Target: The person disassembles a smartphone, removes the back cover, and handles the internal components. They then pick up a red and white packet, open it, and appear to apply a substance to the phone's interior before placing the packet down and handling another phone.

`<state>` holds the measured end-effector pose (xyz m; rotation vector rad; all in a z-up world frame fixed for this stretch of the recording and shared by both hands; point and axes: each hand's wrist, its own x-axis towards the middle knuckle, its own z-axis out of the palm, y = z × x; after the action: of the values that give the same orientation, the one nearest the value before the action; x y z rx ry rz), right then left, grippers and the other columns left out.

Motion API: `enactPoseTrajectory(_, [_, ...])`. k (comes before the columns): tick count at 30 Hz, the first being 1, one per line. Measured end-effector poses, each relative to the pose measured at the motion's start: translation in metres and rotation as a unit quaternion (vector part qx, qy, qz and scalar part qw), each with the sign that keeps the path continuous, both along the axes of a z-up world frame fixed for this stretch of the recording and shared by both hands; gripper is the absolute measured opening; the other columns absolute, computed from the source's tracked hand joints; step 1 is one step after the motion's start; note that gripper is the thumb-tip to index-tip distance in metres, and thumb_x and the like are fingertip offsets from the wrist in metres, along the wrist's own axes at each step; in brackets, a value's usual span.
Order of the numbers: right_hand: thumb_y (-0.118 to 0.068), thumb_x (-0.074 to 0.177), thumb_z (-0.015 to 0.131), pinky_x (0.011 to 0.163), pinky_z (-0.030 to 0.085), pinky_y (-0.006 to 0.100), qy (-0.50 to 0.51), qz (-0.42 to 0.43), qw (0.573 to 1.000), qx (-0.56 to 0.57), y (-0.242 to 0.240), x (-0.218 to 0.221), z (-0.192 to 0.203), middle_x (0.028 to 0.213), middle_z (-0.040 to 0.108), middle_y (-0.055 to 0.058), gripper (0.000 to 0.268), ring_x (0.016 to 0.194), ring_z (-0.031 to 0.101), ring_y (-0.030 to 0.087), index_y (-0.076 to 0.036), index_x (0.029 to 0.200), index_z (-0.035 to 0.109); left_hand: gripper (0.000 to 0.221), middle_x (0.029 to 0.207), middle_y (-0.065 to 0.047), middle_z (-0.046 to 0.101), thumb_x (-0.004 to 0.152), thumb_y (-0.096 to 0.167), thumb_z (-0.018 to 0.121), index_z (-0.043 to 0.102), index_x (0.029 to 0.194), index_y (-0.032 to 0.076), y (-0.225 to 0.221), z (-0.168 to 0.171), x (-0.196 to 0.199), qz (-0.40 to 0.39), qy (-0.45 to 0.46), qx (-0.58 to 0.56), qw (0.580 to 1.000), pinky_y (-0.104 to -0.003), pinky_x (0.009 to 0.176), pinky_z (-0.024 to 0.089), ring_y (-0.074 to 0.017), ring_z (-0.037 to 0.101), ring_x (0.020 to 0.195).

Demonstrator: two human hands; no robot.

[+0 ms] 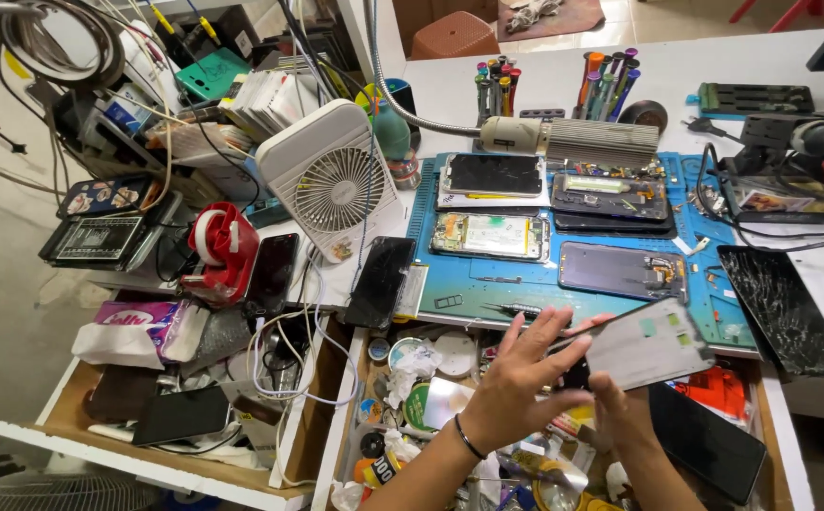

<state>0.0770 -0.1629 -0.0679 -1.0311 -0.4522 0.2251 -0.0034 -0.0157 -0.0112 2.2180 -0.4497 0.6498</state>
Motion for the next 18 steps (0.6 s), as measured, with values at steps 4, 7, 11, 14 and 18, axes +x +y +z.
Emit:
enactPoseTrajectory(4, [-0.043,0.075,0.075,0.091,0.053,0.033,-0.023,-0.126,0.983,-0.134,-0.006,0.000,0.037,0.121,0.051,0.006,0.070,0.105,0.054,0.018,-0.015,0.130,0.041,0.035,0.103,-0.013,0.076,0.111,0.003,0.052,0.053,0.144,0.011,-0.001,0.012,-0.005,0.009,-0.077,-0.174,0.982,-0.053,0.117,0.052,-0.0246,0.079,0.083])
enactPoseTrajectory(7, [-0.047,0.081,0.072,0.105,0.040,0.035,-0.294,-0.283,0.877,-0.253,-0.015,0.010,0.030,0.122,0.046,0.011,0.073,0.108,0.045,0.021,-0.004,0.131,0.041,0.060,0.118,-0.017,0.069,0.106,-0.005,0.037,0.026,0.160,0.019,-0.001,0.021,-0.007,-0.039,0.043,-0.271,0.961,-0.040,0.071,0.061,-0.0278,0.077,0.086])
enactPoseTrajectory(11, [-0.017,0.075,0.093,0.108,0.041,0.049,-0.517,-0.346,0.716,-0.318,-0.027,0.035,0.018,0.143,0.032,0.016,0.075,0.130,0.042,0.035,-0.015,0.134,0.046,0.079,0.110,-0.014,0.071,0.096,0.071,0.045,0.040,0.143,0.007,0.003,0.020,-0.002,-0.164,0.401,-0.432,0.791,-0.032,0.067,0.063,-0.0233,0.073,0.078])
enactPoseTrajectory(14, [-0.020,0.085,0.083,0.108,0.037,0.059,-0.555,-0.367,0.662,-0.345,-0.027,0.039,0.019,0.146,0.026,0.014,0.056,0.134,0.035,0.037,-0.026,0.132,0.053,0.083,0.123,-0.029,0.066,0.100,0.070,0.049,0.032,0.155,0.010,0.006,-0.011,-0.002,-0.305,0.485,-0.573,0.585,-0.044,0.072,0.065,-0.0385,0.073,0.088])
enactPoseTrajectory(18, [-0.015,0.091,0.075,0.111,0.033,0.061,-0.571,-0.344,0.657,-0.352,-0.025,0.037,0.019,0.150,0.023,0.013,0.057,0.138,0.029,0.037,-0.033,0.140,0.053,0.091,0.134,-0.044,0.054,0.102,0.055,0.050,0.005,0.168,0.012,0.013,-0.013,-0.001,-0.396,0.483,-0.696,0.355,-0.060,0.077,0.062,-0.0592,0.066,0.098])
